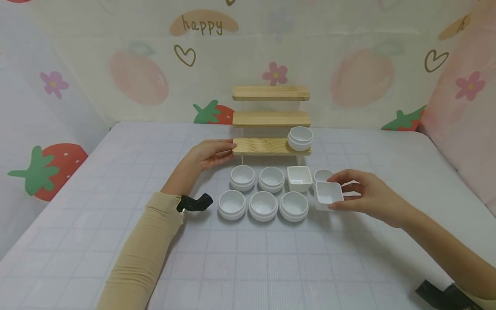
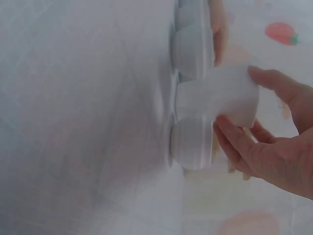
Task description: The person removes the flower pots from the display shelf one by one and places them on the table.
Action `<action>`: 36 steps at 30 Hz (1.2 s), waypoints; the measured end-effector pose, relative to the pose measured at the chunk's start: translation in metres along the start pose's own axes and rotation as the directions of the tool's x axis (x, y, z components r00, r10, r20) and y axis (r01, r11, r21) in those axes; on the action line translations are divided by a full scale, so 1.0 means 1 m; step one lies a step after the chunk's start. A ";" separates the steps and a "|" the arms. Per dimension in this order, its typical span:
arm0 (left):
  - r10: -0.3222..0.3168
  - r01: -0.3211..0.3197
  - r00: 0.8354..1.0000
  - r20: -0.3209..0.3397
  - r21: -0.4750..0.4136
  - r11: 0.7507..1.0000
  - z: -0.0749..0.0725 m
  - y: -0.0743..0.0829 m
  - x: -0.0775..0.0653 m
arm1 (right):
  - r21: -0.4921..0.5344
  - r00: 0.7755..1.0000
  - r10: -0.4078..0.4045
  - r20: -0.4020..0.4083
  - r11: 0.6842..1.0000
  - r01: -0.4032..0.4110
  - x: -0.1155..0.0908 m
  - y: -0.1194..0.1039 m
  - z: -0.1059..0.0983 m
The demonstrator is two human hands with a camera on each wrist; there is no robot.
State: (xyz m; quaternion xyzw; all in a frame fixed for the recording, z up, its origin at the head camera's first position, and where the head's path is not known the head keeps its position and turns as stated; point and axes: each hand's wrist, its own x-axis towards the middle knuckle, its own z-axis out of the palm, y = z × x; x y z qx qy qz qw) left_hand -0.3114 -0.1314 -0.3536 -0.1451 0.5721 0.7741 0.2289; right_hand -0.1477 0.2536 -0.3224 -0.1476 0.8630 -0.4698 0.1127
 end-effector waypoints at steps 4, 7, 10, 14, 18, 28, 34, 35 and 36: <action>0.004 -0.004 1.000 0.000 0.010 1.000 0.000 0.000 0.000 | 0.017 1.000 -0.007 0.011 1.000 0.006 0.000 0.005 0.003; 0.016 -0.016 1.000 0.004 0.024 1.000 0.000 -0.001 0.000 | 0.029 1.000 -0.009 0.020 1.000 0.008 -0.002 0.006 0.004; 0.025 -0.025 1.000 0.006 0.029 0.999 0.000 -0.002 -0.001 | 0.033 1.000 0.003 0.030 0.999 -0.004 -0.003 0.007 0.006; 0.031 -0.032 0.999 0.005 0.030 0.999 -0.001 -0.002 0.000 | 0.039 0.999 0.009 0.040 0.999 -0.010 -0.003 0.009 0.008; 0.032 -0.032 0.999 0.013 0.027 0.999 -0.001 -0.002 0.001 | 0.047 0.999 0.006 0.044 0.999 -0.008 -0.003 0.011 0.010; 0.027 -0.028 1.000 0.011 0.031 0.999 -0.001 -0.002 0.000 | 0.048 0.999 0.004 0.047 0.999 -0.007 -0.003 0.016 0.015; 0.029 -0.030 0.999 0.015 0.024 0.999 -0.001 -0.002 0.000 | 0.032 0.999 -0.006 0.044 0.999 0.004 -0.002 0.017 0.017; 0.030 -0.031 0.999 0.016 0.023 0.999 -0.001 -0.002 0.000 | 0.032 0.999 -0.005 0.044 0.999 0.004 -0.002 0.018 0.018; 0.031 -0.031 0.999 0.017 0.023 0.999 -0.001 -0.002 0.000 | 0.034 0.999 -0.004 0.044 0.999 0.002 -0.002 0.018 0.018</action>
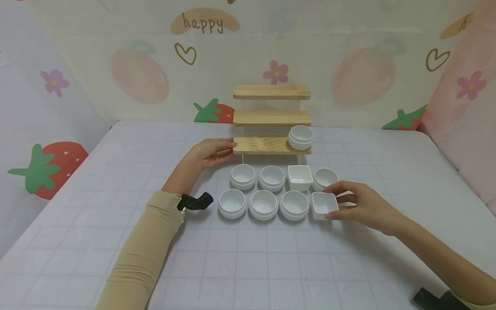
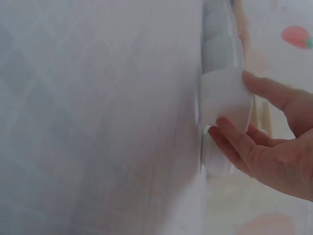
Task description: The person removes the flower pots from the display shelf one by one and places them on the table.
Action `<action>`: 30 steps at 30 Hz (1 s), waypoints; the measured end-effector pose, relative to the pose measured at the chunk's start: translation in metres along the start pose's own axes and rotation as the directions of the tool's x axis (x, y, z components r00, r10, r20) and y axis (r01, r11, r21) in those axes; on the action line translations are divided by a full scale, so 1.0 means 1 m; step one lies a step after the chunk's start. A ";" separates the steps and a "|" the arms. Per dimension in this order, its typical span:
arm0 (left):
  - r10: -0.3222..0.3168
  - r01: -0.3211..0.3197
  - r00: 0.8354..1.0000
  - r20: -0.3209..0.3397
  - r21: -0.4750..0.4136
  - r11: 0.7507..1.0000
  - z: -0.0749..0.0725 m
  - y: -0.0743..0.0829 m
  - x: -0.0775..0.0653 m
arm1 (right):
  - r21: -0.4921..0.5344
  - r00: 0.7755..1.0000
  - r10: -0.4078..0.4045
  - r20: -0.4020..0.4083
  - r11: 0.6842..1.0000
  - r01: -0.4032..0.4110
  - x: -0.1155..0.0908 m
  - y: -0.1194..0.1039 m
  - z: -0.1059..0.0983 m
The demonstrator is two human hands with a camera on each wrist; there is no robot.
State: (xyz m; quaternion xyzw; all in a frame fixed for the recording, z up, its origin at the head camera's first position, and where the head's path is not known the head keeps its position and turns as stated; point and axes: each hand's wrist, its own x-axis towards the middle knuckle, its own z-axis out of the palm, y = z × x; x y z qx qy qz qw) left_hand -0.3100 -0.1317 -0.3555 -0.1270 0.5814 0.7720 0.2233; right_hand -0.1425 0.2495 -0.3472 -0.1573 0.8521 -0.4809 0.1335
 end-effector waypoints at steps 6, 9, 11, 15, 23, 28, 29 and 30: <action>0.002 -0.002 1.000 -0.002 0.004 1.000 0.001 0.001 -0.001 | 0.006 1.000 0.006 -0.006 1.000 -0.006 0.001 0.001 0.002; 0.002 -0.002 1.000 -0.004 0.003 1.000 0.002 0.002 -0.001 | 0.005 1.000 0.006 -0.006 1.000 -0.006 0.001 0.001 0.002; 0.002 -0.002 1.000 -0.003 0.006 1.000 0.002 0.002 -0.002 | 0.005 1.000 0.001 -0.005 1.000 -0.001 0.001 0.001 0.002; 0.003 -0.003 1.000 0.000 0.010 1.000 0.001 0.002 -0.001 | 0.002 1.000 -0.008 -0.006 1.000 0.008 0.001 0.001 0.003; 0.005 -0.005 1.000 0.001 0.005 1.000 0.000 0.000 0.000 | -0.013 1.000 -0.004 -0.007 1.000 0.004 0.001 0.001 0.002; 0.004 -0.004 1.000 -0.001 0.005 1.000 0.000 0.000 -0.001 | -0.021 1.000 -0.018 0.003 1.000 0.018 0.001 0.001 -0.001; 0.004 -0.004 1.000 -0.003 0.007 1.000 0.000 0.001 -0.001 | -0.022 1.000 -0.019 0.005 1.000 0.019 0.001 0.001 -0.002; 0.004 -0.004 1.000 -0.003 0.006 1.000 0.000 0.001 -0.001 | -0.025 1.000 -0.019 0.005 1.000 0.019 0.000 0.000 -0.003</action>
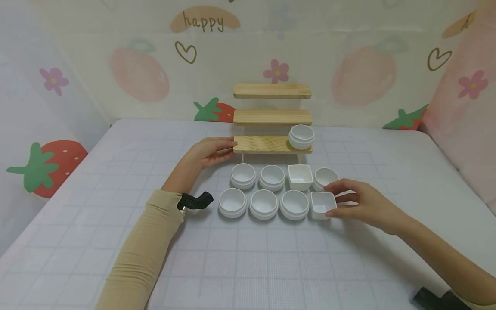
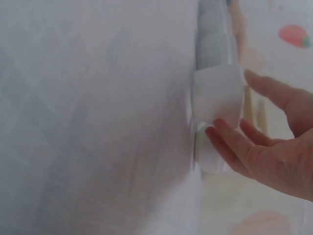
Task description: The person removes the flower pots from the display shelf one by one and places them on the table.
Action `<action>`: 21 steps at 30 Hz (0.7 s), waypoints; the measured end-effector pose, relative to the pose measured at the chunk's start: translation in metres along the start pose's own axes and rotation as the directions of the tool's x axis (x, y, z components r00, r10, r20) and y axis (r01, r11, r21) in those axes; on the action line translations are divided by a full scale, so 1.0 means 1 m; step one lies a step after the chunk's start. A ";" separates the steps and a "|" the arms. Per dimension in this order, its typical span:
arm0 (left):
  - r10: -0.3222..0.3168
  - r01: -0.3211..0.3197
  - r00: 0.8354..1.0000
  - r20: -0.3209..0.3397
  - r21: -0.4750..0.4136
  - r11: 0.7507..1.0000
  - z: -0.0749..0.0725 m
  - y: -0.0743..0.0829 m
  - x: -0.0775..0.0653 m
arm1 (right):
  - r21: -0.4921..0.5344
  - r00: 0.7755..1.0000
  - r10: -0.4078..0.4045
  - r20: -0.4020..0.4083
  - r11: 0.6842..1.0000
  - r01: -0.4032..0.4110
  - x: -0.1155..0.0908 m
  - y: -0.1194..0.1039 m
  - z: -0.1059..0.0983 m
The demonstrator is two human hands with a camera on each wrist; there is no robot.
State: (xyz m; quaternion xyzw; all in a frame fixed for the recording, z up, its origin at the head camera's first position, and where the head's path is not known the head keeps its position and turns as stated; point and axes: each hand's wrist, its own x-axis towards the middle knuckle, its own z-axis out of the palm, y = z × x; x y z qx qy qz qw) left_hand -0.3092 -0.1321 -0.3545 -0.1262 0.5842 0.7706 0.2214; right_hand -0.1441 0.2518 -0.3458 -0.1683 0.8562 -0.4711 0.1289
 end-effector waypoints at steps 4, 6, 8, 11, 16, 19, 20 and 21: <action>0.002 -0.002 1.000 -0.001 0.005 1.000 0.000 0.000 0.001 | -0.009 1.000 0.003 0.004 1.000 -0.002 -0.002 -0.003 -0.004; 0.002 -0.002 1.000 0.001 0.005 1.000 0.000 0.000 0.001 | -0.012 1.000 0.003 0.005 1.000 -0.003 -0.002 -0.004 -0.006; 0.004 -0.004 1.000 0.000 0.013 1.000 0.000 0.000 0.001 | -0.011 1.000 0.006 0.006 1.000 -0.006 -0.003 -0.005 -0.007; 0.005 -0.005 1.000 0.002 0.006 1.000 0.000 0.000 -0.001 | -0.010 1.000 0.018 0.004 1.000 -0.018 -0.003 -0.007 -0.009; 0.003 -0.002 1.000 0.014 -0.013 1.000 -0.001 0.001 -0.003 | -0.010 1.000 0.029 -0.004 1.000 -0.029 -0.002 -0.008 -0.012; 0.004 -0.004 1.000 0.003 0.004 1.000 -0.001 0.000 0.001 | -0.010 0.999 0.031 -0.014 0.999 -0.031 -0.001 -0.009 -0.013; 0.004 -0.004 1.000 0.002 0.001 1.000 -0.001 0.000 0.002 | -0.011 0.999 0.033 -0.016 0.999 -0.033 -0.001 -0.009 -0.014; 0.004 -0.004 1.000 0.001 0.001 1.000 -0.001 -0.001 0.003 | -0.013 0.999 0.039 -0.020 0.999 -0.039 -0.001 -0.010 -0.015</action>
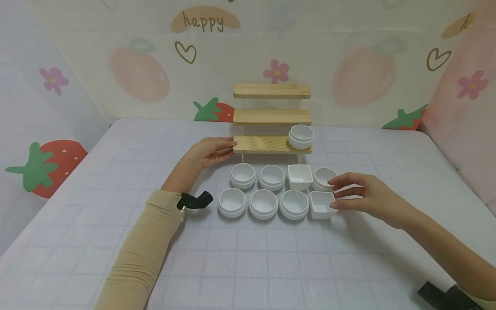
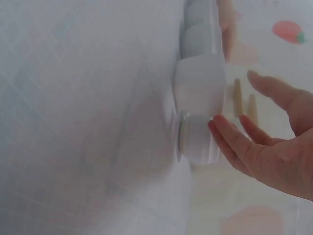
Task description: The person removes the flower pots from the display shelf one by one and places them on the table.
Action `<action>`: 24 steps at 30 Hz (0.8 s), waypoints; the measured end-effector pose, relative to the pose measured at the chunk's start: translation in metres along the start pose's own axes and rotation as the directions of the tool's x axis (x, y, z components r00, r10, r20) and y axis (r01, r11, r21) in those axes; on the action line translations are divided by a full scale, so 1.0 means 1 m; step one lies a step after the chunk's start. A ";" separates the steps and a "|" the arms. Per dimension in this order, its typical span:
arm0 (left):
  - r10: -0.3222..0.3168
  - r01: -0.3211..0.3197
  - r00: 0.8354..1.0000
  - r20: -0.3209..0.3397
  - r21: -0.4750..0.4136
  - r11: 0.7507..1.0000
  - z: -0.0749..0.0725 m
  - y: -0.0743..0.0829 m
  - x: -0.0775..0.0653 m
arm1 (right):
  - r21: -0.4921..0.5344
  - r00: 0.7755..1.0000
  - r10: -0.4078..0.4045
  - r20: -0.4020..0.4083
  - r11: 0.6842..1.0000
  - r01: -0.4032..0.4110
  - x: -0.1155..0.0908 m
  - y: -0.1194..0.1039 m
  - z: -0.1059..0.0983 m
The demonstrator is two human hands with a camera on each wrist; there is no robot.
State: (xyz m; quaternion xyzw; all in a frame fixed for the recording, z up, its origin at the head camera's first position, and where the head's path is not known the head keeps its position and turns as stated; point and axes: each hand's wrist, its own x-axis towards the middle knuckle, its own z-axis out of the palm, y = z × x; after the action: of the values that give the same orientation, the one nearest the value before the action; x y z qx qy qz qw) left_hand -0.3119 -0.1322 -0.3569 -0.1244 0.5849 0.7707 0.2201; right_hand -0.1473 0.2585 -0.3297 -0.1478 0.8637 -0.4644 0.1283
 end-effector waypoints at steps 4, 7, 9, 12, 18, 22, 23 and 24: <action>0.000 0.000 1.000 0.000 -0.011 1.000 -0.001 -0.001 0.002 | -0.016 1.000 0.014 -0.008 1.000 -0.014 0.000 -0.003 -0.004; 0.003 -0.003 1.000 0.001 -0.011 1.000 0.000 -0.001 0.002 | -0.017 1.000 0.018 -0.011 1.000 -0.018 0.001 -0.006 -0.006; 0.004 -0.004 1.000 0.002 -0.008 1.000 0.000 -0.001 0.000 | -0.016 1.000 0.016 -0.015 1.000 -0.016 0.002 -0.007 -0.007; 0.003 -0.003 1.000 0.000 -0.005 1.000 0.001 0.000 -0.001 | -0.024 1.000 0.015 -0.021 1.000 -0.016 0.004 -0.009 -0.010; 0.002 -0.002 1.000 -0.002 -0.007 1.000 0.001 0.000 -0.002 | -0.029 1.000 0.016 -0.024 0.999 -0.017 0.009 -0.012 -0.013; -0.002 0.002 1.000 -0.002 -0.008 1.000 0.001 0.001 -0.003 | -0.022 1.000 0.004 -0.023 1.000 -0.005 0.015 -0.012 -0.016; -0.003 0.003 1.000 -0.002 -0.008 1.000 0.001 0.001 -0.003 | -0.021 1.000 0.004 -0.023 1.000 -0.005 0.016 -0.013 -0.016; -0.003 0.003 1.000 -0.002 -0.009 1.000 0.001 0.001 -0.003 | -0.023 1.000 0.009 -0.023 1.000 -0.010 0.017 -0.014 -0.017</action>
State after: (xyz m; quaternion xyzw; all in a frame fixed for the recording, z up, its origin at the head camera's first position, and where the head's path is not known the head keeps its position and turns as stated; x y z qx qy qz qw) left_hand -0.3098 -0.1323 -0.3550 -0.1271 0.5816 0.7729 0.2197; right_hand -0.1668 0.2581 -0.3101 -0.1397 0.8712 -0.4554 0.1187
